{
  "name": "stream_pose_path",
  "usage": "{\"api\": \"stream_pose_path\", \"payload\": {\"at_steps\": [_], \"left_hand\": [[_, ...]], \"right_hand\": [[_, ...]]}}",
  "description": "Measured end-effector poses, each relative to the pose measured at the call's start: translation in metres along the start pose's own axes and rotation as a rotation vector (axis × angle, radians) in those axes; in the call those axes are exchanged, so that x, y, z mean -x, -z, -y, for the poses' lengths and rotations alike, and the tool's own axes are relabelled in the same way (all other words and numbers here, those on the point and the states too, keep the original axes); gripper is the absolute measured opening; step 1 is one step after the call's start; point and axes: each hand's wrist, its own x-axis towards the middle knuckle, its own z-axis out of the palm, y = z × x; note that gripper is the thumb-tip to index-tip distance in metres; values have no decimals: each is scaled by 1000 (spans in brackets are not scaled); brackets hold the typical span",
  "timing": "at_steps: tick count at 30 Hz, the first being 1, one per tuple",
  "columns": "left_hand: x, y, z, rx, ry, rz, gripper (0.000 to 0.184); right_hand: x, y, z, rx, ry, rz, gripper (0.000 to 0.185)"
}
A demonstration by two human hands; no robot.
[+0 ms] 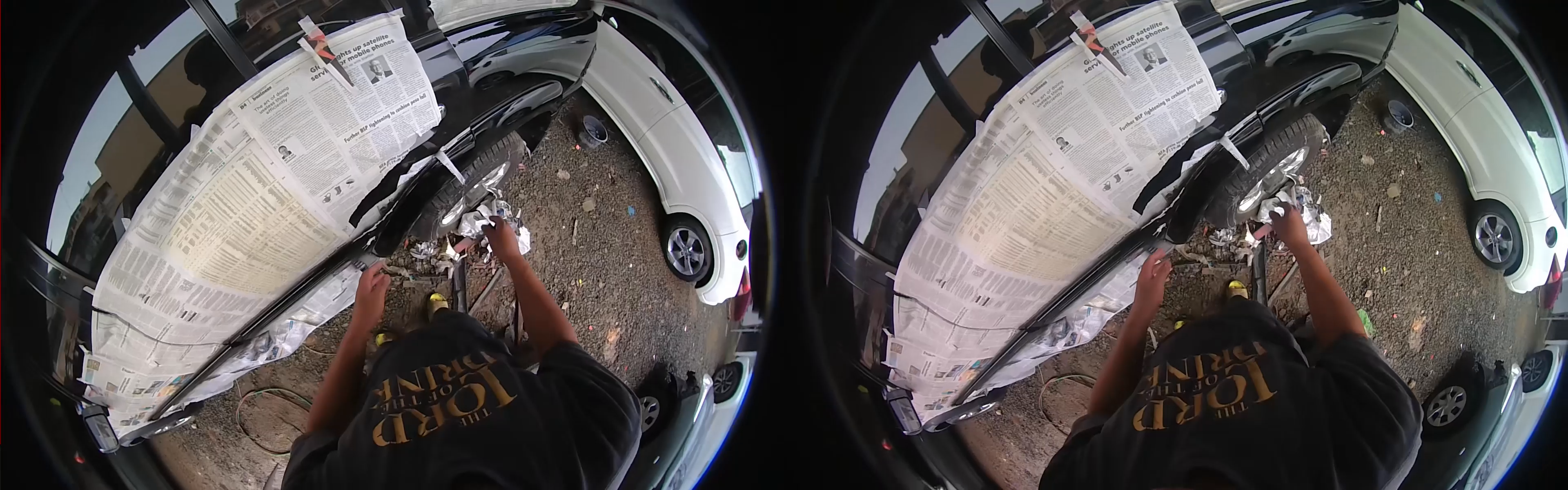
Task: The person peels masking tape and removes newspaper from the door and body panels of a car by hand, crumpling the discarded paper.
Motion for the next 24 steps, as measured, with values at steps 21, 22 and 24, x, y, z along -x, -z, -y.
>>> {"api": "stream_pose_path", "payload": {"at_steps": [21, 22, 24], "left_hand": [[-133, -69, -35, -791, -506, -828, 56], [-136, -71, -36, -790, -525, -849, 54], [-140, -78, -35, -835, -450, -764, 46]], "right_hand": [[-79, -36, 117, -777, 112, -4, 22], [-78, -35, 114, -758, 109, 23, 22], [-75, -33, 111, -750, 90, 79, 22]]}}
